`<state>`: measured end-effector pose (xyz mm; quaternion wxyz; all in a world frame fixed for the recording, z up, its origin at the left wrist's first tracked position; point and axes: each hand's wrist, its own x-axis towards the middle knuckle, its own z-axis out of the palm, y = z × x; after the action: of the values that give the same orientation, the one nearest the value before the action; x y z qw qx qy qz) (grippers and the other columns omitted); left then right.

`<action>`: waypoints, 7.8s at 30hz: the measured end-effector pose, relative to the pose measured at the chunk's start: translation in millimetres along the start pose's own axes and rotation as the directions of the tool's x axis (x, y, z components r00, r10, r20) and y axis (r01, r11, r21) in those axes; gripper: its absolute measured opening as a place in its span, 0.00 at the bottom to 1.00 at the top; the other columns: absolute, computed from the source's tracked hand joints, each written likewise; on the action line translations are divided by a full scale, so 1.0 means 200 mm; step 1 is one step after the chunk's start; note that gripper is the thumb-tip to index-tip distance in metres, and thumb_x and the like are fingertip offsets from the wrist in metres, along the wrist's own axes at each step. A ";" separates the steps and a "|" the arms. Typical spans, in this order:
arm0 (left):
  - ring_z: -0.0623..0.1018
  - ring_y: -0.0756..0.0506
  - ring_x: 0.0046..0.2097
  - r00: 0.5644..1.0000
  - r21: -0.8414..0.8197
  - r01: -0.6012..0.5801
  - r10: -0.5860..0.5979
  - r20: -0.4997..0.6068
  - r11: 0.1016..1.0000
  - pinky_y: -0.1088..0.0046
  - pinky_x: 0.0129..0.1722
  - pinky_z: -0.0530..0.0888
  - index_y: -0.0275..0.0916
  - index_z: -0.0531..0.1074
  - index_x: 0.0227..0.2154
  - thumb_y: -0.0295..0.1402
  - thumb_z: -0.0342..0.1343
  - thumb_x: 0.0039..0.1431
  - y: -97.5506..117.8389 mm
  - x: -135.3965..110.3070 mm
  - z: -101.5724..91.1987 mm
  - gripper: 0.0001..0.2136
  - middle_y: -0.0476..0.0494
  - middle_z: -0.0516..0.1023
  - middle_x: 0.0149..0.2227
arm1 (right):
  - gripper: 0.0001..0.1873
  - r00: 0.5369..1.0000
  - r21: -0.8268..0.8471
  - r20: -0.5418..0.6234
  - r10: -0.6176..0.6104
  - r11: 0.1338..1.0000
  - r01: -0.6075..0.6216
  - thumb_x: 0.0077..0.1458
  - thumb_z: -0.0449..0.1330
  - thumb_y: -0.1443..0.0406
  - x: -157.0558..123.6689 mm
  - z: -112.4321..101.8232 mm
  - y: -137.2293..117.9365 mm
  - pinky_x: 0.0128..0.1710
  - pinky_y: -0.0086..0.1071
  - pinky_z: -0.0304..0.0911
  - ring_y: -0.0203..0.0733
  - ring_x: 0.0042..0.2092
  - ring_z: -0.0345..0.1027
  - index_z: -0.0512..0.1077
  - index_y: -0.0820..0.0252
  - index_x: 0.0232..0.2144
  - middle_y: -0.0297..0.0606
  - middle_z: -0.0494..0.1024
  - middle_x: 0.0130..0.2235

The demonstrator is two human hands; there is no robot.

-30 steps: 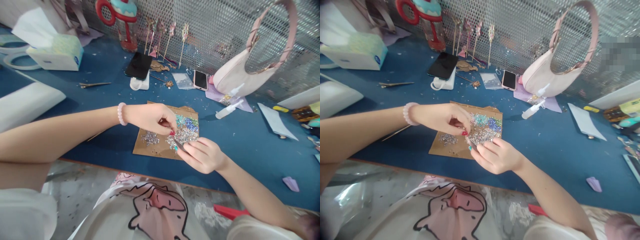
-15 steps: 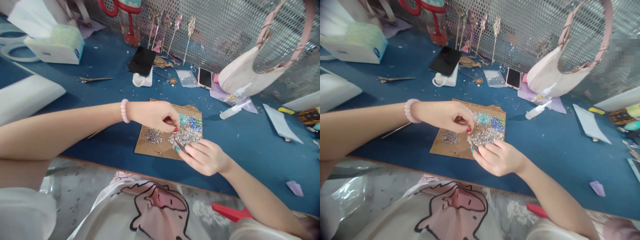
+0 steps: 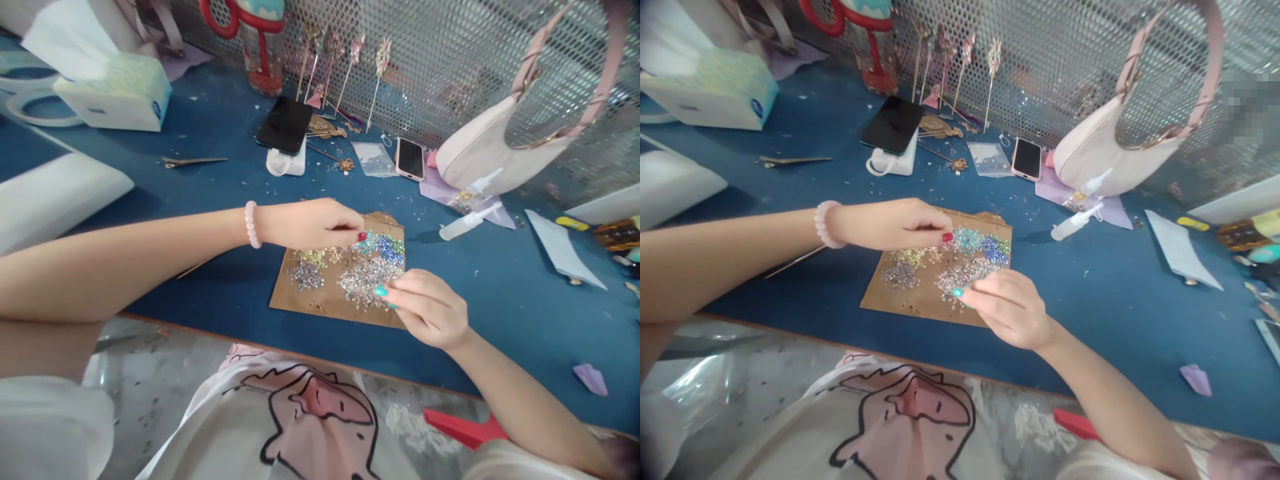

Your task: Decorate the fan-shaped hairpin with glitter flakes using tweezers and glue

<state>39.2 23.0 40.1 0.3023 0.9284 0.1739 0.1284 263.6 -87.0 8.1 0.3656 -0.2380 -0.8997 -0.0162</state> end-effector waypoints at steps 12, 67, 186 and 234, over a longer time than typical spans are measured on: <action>0.73 0.49 0.45 0.984 -0.032 -0.162 0.159 -0.087 0.986 0.76 0.47 0.67 0.36 0.74 0.35 0.29 0.49 0.60 -0.04 0.01 0.02 0.08 0.43 0.74 0.43 | 0.14 0.995 0.083 -0.045 0.092 0.993 -0.088 0.51 0.56 0.77 0.01 0.00 -0.01 0.31 0.30 0.68 0.35 0.34 0.70 0.71 0.61 0.40 0.39 0.75 0.34; 0.76 0.51 0.37 0.990 -0.153 -0.089 0.070 -0.125 0.984 0.78 0.37 0.71 0.35 0.73 0.29 0.28 0.51 0.57 -0.02 0.00 0.03 0.06 0.46 0.75 0.37 | 0.15 0.998 0.068 -0.017 0.064 0.996 -0.063 0.50 0.57 0.77 0.00 -0.01 -0.02 0.34 0.31 0.69 0.37 0.36 0.69 0.71 0.62 0.41 0.41 0.74 0.36; 0.73 0.49 0.37 0.964 -0.601 -0.023 -0.142 -0.226 0.799 0.72 0.41 0.69 0.33 0.72 0.26 0.27 0.52 0.53 0.08 0.00 0.16 0.06 0.45 0.74 0.33 | 0.21 0.918 0.220 -0.133 0.374 0.914 -0.340 0.53 0.54 0.74 -0.03 0.02 -0.05 0.33 0.32 0.73 0.35 0.32 0.73 0.68 0.56 0.50 0.38 0.79 0.38; 0.73 0.50 0.37 0.923 -0.330 -0.166 0.028 -0.384 0.929 0.75 0.40 0.69 0.35 0.70 0.23 0.26 0.51 0.52 0.08 -0.01 0.13 0.06 0.44 0.73 0.34 | 0.21 0.928 0.219 -0.171 0.331 0.931 -0.292 0.55 0.53 0.73 -0.03 0.02 -0.05 0.31 0.32 0.72 0.35 0.30 0.72 0.67 0.55 0.50 0.37 0.79 0.37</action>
<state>49.9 -2.8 28.9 0.4198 0.8243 0.1550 0.3468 260.4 -98.1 3.1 0.4753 -0.3394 -0.8050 0.1039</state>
